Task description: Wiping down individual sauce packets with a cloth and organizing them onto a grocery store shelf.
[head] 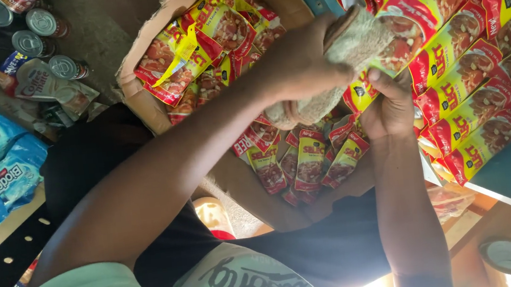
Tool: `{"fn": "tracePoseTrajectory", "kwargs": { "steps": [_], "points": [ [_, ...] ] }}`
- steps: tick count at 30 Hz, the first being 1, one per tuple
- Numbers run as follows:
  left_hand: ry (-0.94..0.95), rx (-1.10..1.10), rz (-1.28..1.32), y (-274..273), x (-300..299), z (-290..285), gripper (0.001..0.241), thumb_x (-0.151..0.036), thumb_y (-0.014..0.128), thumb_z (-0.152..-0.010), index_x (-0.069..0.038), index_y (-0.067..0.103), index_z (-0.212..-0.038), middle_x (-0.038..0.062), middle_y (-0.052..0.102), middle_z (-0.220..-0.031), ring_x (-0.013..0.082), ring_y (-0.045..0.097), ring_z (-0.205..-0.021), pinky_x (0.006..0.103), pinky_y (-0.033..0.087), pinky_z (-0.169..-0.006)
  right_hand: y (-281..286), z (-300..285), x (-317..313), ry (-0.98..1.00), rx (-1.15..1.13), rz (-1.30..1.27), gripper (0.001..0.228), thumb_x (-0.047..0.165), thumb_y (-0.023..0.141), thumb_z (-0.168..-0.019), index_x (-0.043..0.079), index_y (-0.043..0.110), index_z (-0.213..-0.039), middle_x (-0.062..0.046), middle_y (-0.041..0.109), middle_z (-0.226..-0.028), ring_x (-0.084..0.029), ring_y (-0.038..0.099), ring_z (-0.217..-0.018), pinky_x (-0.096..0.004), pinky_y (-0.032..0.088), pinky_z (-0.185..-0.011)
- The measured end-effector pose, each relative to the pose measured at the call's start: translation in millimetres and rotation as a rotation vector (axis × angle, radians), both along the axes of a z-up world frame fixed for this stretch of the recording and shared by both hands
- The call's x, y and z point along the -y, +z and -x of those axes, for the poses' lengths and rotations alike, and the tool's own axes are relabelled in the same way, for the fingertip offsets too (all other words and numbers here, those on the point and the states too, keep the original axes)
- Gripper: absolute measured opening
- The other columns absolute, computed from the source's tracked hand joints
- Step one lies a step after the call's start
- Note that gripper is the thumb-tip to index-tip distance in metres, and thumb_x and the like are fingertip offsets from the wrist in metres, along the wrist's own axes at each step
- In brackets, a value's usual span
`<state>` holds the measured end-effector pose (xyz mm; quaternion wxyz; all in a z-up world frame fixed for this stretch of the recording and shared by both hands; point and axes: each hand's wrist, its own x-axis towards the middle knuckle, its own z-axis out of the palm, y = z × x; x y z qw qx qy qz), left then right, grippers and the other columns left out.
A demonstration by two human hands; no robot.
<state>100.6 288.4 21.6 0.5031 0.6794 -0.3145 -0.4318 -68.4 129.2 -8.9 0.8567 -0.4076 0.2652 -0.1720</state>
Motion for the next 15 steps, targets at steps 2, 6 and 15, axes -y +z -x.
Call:
{"fn": "tracePoseTrajectory", "kwargs": {
  "steps": [2,6,15],
  "points": [
    [0.037,-0.085,0.019,0,1,6,0.058,-0.015,0.071,-0.072,-0.006,0.056,-0.127,0.009,0.078,-0.099,0.0193,0.077,-0.071,0.0284,0.061,-0.056,-6,7,5,-0.013,0.025,-0.037,0.063,-0.014,0.064,-0.086,0.004,0.052,-0.146,-0.014,0.071,-0.122,-0.025,0.072,-0.104,-0.036,0.059,-0.098],
    [0.158,-0.153,0.06,-8,5,11,0.045,-0.004,0.071,-0.068,-0.006,0.064,-0.113,0.004,0.07,-0.085,0.0169,0.066,-0.063,0.0284,0.052,-0.055,-5,10,9,0.057,0.064,-0.176,0.048,-0.005,0.066,-0.086,-0.004,0.061,-0.133,-0.016,0.07,-0.125,-0.027,0.068,-0.115,-0.042,0.049,-0.114],
    [0.337,0.522,0.235,-7,5,19,0.045,-0.01,0.08,-0.07,-0.019,0.052,-0.105,0.0,0.079,-0.082,0.0248,0.074,-0.057,0.0432,0.05,-0.043,-15,6,16,-0.15,0.034,-0.142,0.034,0.005,0.067,-0.096,-0.001,0.061,-0.129,-0.012,0.072,-0.121,-0.021,0.071,-0.11,-0.038,0.057,-0.107]
  ]
}}
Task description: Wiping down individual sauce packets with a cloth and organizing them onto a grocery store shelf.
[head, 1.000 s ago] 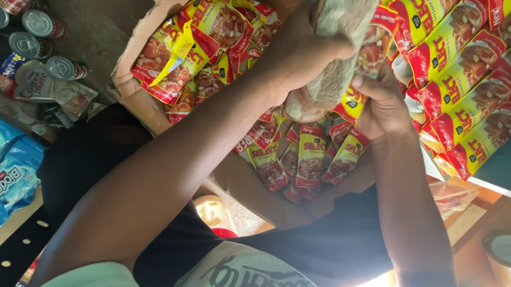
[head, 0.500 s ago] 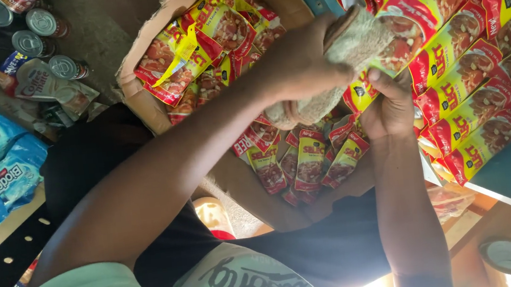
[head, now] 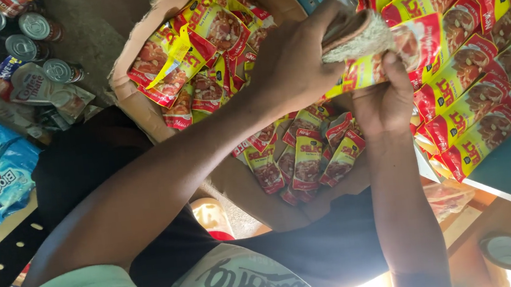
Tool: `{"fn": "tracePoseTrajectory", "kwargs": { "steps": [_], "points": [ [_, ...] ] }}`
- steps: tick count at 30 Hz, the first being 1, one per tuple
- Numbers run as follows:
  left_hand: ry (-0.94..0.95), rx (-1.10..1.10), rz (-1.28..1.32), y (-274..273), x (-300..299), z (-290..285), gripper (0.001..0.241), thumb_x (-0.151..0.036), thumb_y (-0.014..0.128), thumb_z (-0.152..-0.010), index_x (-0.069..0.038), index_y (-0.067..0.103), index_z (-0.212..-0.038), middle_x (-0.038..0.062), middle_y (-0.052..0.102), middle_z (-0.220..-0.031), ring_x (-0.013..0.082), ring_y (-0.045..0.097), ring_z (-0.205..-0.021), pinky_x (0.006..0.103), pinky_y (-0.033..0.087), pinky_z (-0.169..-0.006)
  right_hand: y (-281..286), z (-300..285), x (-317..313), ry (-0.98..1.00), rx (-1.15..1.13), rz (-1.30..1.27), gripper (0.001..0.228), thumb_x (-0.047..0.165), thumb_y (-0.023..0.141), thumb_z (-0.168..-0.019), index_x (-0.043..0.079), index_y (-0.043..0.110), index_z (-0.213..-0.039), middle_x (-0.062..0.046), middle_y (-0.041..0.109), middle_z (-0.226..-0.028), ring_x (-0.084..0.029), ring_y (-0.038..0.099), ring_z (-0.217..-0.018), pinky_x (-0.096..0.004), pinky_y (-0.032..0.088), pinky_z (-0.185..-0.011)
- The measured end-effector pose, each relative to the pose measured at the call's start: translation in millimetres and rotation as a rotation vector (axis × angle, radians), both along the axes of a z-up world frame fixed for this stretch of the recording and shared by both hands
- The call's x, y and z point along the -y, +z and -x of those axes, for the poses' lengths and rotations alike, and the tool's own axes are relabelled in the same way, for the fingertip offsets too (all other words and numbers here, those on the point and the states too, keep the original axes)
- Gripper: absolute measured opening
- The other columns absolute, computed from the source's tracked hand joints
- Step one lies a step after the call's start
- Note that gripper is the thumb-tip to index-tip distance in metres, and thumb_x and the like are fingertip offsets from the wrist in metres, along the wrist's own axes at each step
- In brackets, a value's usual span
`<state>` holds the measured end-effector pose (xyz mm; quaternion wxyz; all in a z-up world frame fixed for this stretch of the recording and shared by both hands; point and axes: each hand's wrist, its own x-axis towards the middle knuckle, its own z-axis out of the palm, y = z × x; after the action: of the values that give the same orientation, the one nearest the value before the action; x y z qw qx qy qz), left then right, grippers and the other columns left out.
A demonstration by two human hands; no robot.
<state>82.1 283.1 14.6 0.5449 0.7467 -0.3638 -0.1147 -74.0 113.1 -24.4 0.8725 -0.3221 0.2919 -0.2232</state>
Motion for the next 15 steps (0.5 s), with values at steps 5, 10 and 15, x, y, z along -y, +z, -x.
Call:
{"fn": "tracePoseTrajectory", "kwargs": {
  "steps": [5,10,15],
  "points": [
    [0.056,-0.486,0.303,-9,12,8,0.047,-0.001,0.067,-0.076,-0.012,0.055,-0.12,0.006,0.072,-0.092,0.0201,0.072,-0.069,0.034,0.055,-0.055,5,-5,-6,-0.044,0.132,-0.13,0.04,0.018,0.067,-0.1,0.002,0.06,-0.135,-0.013,0.071,-0.128,-0.025,0.071,-0.115,-0.042,0.059,-0.109],
    [0.058,-1.289,0.283,6,4,16,0.051,-0.006,0.065,-0.079,-0.003,0.057,-0.129,0.011,0.068,-0.102,0.0195,0.068,-0.084,0.0341,0.059,-0.072,-14,-4,-3,0.006,0.188,-0.037,0.047,0.04,0.067,-0.099,0.01,0.063,-0.135,-0.007,0.072,-0.126,-0.019,0.071,-0.114,-0.038,0.057,-0.109],
    [-0.047,-1.104,0.076,12,6,19,0.058,-0.027,0.074,-0.077,-0.006,0.058,-0.128,0.018,0.069,-0.113,0.0359,0.072,-0.105,0.0492,0.058,-0.094,-21,-14,13,-0.105,0.148,-0.217,0.058,0.04,0.061,-0.091,0.007,0.059,-0.138,-0.018,0.061,-0.145,-0.042,0.06,-0.135,-0.067,0.046,-0.125]
  ]
}}
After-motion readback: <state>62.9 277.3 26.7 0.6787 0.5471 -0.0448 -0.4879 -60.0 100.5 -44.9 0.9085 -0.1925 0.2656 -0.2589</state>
